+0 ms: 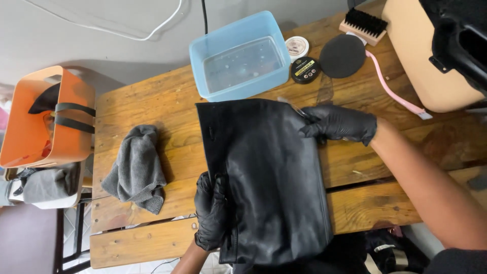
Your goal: Cleaning a black bag by applying a cleaning agent with a brush and wiping it off with a cloth.
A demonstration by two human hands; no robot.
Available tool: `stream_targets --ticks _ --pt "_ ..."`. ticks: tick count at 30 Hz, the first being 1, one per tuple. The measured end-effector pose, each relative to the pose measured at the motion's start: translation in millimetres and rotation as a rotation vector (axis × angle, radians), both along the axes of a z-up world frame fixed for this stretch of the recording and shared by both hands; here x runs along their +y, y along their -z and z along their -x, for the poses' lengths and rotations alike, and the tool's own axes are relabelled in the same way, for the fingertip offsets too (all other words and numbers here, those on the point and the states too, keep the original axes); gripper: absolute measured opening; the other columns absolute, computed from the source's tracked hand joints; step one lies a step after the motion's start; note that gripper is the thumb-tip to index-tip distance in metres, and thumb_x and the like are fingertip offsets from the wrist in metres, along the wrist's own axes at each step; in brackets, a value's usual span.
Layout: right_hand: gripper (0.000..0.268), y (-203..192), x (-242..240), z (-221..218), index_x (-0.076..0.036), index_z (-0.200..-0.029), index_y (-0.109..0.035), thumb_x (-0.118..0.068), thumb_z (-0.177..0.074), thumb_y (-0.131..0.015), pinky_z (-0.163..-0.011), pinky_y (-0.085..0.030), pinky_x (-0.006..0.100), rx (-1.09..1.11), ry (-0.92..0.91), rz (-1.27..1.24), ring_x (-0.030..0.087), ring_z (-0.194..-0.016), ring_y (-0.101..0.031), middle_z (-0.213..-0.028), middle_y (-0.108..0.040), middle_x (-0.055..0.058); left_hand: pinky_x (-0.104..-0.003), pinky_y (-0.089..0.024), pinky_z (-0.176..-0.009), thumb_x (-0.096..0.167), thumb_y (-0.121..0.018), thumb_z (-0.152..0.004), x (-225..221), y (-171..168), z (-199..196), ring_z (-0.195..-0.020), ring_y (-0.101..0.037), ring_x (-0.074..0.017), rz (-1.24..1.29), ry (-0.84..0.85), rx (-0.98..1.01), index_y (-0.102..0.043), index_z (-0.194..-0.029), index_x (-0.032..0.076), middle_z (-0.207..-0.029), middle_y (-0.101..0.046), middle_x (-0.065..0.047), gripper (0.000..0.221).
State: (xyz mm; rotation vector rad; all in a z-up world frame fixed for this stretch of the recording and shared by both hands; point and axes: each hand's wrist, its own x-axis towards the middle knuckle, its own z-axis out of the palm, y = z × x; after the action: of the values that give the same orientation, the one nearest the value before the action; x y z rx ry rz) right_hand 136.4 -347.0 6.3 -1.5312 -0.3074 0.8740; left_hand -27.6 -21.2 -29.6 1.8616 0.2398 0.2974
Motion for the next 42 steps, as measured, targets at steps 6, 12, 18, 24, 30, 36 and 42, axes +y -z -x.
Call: stream_targets --ticks 6,12,18,24,30,36,42 --pt "0.028 18.5 9.7 2.1 -0.013 -0.072 -0.061 -0.016 -0.088 -0.084 -0.072 -0.044 0.025 -0.102 0.219 0.163 0.005 -0.078 -0.053 -0.08 -0.052 -0.009 -0.035 -0.052 -0.085 0.027 -0.06 -0.1 6.2 -11.6 -2.7 -0.093 -0.065 -0.0161 0.091 -0.043 0.254 -0.074 -0.102 0.006 -0.095 -0.074 -0.004 0.025" --pt "0.055 18.0 2.4 -0.9 -0.019 -0.063 -0.042 -0.065 -0.088 -0.061 -0.058 -0.027 0.029 -0.261 0.062 0.294 0.012 -0.055 -0.035 -0.062 -0.035 -0.004 -0.038 -0.046 -0.068 0.043 -0.062 -0.098 19.9 -27.2 -11.3 -0.066 -0.056 -0.0161 -0.253 0.077 0.525 -0.052 -0.076 0.016 -0.067 -0.06 -0.003 0.037" --pt "0.024 41.1 22.2 -1.8 -0.004 -0.083 -0.075 -0.019 -0.101 -0.068 -0.067 -0.052 0.03 -0.266 0.328 0.242 0.017 -0.064 -0.066 -0.064 -0.069 0.009 -0.054 -0.056 -0.092 0.04 -0.08 -0.079 30.8 -39.2 -44.6 -0.121 -0.06 -0.0457 -1.041 0.179 -0.038 -0.052 -0.142 0.001 -0.127 -0.059 -0.026 0.08" --pt "0.034 66.7 13.6 -11.1 -0.008 -0.073 -0.067 -0.025 -0.102 -0.07 -0.069 -0.05 0.03 -0.348 0.352 0.175 0.015 -0.069 -0.058 -0.068 -0.067 0.005 -0.055 -0.046 -0.107 0.051 -0.077 -0.074 -17.5 -29.8 -140.1 -0.135 -0.051 -0.0457 -1.194 0.611 -0.37 -0.041 -0.154 0.004 -0.142 -0.053 -0.024 0.1" --pt "0.014 49.5 13.1 5.2 -0.016 -0.08 -0.069 -0.022 -0.082 -0.082 -0.065 -0.055 0.034 -0.832 0.423 0.452 0.021 -0.073 -0.073 -0.065 -0.071 0.003 -0.053 -0.046 -0.104 0.06 -0.083 -0.064 -50.0 13.7 -173.9 -0.109 -0.059 -0.0342 -1.08 0.498 -0.438 -0.06 -0.125 0.018 -0.108 -0.052 -0.008 0.077" --pt "0.018 42.8 32.7 17.2 -0.014 -0.074 -0.059 -0.012 -0.087 -0.073 -0.057 -0.053 0.036 -1.032 0.6 0.392 0.031 -0.067 -0.069 -0.061 -0.061 0.01 -0.053 -0.047 -0.101 0.057 -0.082 -0.068 -49.6 9.6 -162.5 -0.107 -0.061 -0.0343 -1.014 0.536 -0.418 -0.061 -0.123 0.017 -0.106 -0.055 -0.008 0.071" --pt "0.015 58.1 23.0 11.0 -0.017 -0.079 -0.066 -0.02 -0.093 -0.071 -0.058 -0.054 0.036 -1.096 0.518 0.305 0.029 -0.069 -0.07 -0.063 -0.064 0.006 -0.052 -0.048 -0.097 0.054 -0.082 -0.072 -51.1 -4.9 -152.3 -0.105 -0.063 -0.0343 -0.914 0.526 -0.415 -0.062 -0.12 0.016 -0.104 -0.059 -0.008 0.064"
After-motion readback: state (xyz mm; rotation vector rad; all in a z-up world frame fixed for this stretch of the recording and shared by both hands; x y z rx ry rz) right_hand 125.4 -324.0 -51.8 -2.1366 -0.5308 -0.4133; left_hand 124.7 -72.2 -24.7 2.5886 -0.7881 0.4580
